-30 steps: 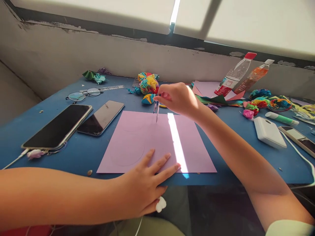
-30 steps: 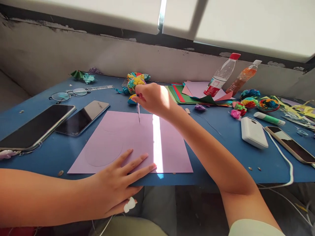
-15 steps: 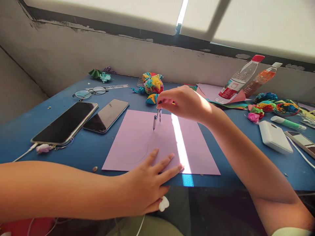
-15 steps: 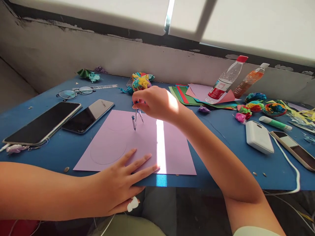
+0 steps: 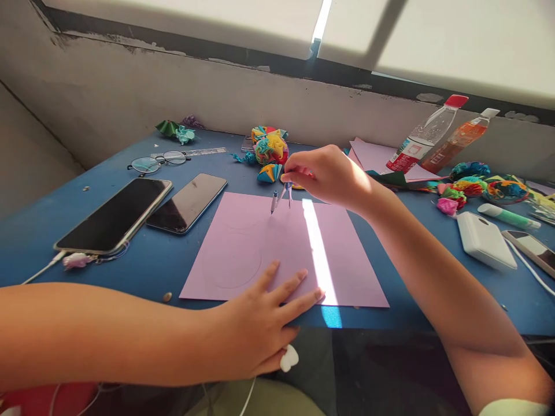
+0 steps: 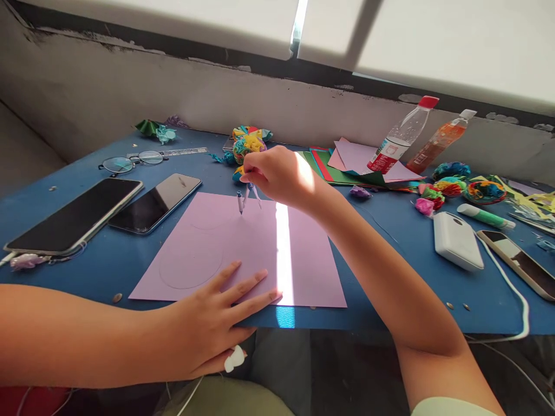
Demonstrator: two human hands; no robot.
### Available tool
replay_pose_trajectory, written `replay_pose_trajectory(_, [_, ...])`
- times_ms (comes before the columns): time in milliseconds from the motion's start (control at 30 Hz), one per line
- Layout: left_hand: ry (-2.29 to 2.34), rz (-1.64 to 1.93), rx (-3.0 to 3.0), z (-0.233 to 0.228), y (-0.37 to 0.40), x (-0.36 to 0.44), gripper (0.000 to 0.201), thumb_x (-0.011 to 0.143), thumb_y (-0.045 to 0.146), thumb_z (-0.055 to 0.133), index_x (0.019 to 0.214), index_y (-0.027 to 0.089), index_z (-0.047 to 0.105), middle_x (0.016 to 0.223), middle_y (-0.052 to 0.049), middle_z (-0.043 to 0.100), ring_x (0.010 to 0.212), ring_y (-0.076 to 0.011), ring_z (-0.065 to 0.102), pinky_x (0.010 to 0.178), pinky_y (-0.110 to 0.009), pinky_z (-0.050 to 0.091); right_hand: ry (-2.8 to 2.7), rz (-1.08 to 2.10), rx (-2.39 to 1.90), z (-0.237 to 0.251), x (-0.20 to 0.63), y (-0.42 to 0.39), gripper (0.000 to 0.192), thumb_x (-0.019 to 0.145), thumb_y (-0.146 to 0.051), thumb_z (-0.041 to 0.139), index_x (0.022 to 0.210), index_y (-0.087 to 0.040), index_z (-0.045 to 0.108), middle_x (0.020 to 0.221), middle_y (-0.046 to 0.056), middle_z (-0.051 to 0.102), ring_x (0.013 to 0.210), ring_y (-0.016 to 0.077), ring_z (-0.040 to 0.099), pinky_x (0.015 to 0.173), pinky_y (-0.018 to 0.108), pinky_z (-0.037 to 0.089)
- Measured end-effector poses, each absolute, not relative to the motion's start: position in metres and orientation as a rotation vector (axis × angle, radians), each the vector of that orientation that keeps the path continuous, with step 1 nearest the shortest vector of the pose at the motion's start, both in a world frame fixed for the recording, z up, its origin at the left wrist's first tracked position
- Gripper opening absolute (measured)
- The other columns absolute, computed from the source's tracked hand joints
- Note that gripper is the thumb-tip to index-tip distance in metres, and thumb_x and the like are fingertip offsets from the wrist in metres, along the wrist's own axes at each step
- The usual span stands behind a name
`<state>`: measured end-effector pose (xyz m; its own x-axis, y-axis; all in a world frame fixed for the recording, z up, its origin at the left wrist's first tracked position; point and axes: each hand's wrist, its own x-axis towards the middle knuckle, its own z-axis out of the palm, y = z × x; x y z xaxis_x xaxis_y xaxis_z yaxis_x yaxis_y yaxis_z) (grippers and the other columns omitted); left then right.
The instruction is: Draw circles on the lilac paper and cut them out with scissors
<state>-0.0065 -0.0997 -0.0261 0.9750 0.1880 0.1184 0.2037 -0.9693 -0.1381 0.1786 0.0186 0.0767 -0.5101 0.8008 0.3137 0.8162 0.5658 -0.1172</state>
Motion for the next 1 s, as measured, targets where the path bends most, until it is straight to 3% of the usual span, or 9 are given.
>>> replay_pose_trajectory(667, [-0.303, -0.161, -2.964, -0.025, -0.1, -0.006, 0.034, 0.09, 0.041, 0.047, 0.109, 0.024, 0.069, 0.152, -0.005, 0.037, 0.136, -0.0354, 0.036, 0.104, -0.056, 0.033, -2.432, -0.081, -1.34, 0.069, 0.174, 0.02, 0.023, 0.091, -0.031, 0.051, 0.086, -0.015, 0.067, 0.075, 0.003, 0.065, 0.068, 0.0134, 0.055, 0.062, 0.027, 0.034])
replay_pose_trajectory(1000, [-0.307, -0.174, -2.969, -0.025, -0.1, -0.006, 0.031, 0.09, 0.039, 0.045, 0.101, 0.024, 0.071, 0.152, -0.006, 0.036, 0.135, -0.0346, 0.037, 0.104, -0.056, 0.031, -2.437, -0.17, -1.318, 0.063, 0.169, 0.018, 0.025, 0.094, -0.03, 0.047, 0.089, -0.015, 0.066, 0.078, 0.004, 0.066, 0.068, 0.0134, 0.053, 0.059, 0.026, 0.03])
